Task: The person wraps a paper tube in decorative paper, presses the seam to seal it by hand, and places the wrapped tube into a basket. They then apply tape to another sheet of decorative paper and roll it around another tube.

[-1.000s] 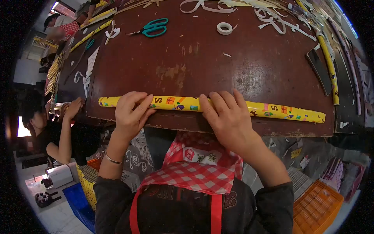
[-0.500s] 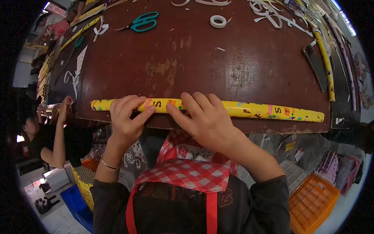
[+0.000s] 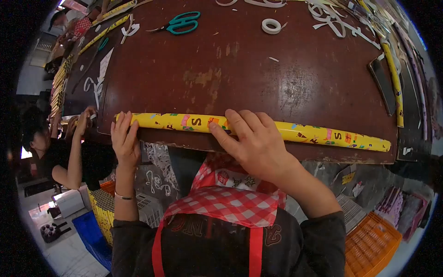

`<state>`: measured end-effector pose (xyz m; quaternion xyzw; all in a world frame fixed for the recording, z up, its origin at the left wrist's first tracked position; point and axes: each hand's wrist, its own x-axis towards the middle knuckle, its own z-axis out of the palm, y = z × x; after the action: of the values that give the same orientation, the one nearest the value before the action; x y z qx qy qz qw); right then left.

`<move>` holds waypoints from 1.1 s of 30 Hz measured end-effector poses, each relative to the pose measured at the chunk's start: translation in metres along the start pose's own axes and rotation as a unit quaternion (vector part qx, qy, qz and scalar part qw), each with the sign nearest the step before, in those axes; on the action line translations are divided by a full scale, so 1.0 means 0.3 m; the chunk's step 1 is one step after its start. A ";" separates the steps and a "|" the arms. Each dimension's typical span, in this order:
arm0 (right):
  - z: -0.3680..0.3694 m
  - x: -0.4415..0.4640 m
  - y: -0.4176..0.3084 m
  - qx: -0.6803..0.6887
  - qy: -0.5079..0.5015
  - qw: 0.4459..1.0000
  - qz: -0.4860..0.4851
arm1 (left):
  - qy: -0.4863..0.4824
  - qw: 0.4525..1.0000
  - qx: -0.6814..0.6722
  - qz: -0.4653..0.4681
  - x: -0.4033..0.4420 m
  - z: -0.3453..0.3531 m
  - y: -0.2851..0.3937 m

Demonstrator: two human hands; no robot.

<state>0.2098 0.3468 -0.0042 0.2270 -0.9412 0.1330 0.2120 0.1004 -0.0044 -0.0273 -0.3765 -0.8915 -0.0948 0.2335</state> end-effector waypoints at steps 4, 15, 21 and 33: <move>0.002 -0.001 0.002 -0.002 0.001 1.000 -0.001 | -0.001 0.998 0.053 -0.030 -0.049 -0.012 -0.083; -0.002 -0.029 -0.009 0.015 -0.023 1.000 0.003 | 0.118 0.981 -0.006 -0.157 0.048 -0.077 -0.014; -0.029 -0.041 -0.026 -0.002 -0.021 1.000 0.009 | -0.007 0.954 -0.293 -0.062 0.314 0.010 0.393; -0.011 -0.081 0.008 -0.007 0.032 0.999 0.037 | -0.168 0.913 -0.354 -0.114 0.337 -0.022 0.400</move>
<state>0.2293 0.3590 -0.0128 0.1859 -0.9426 0.1410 0.2388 0.1272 0.1404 0.0270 -0.3403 -0.8627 -0.3653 -0.0806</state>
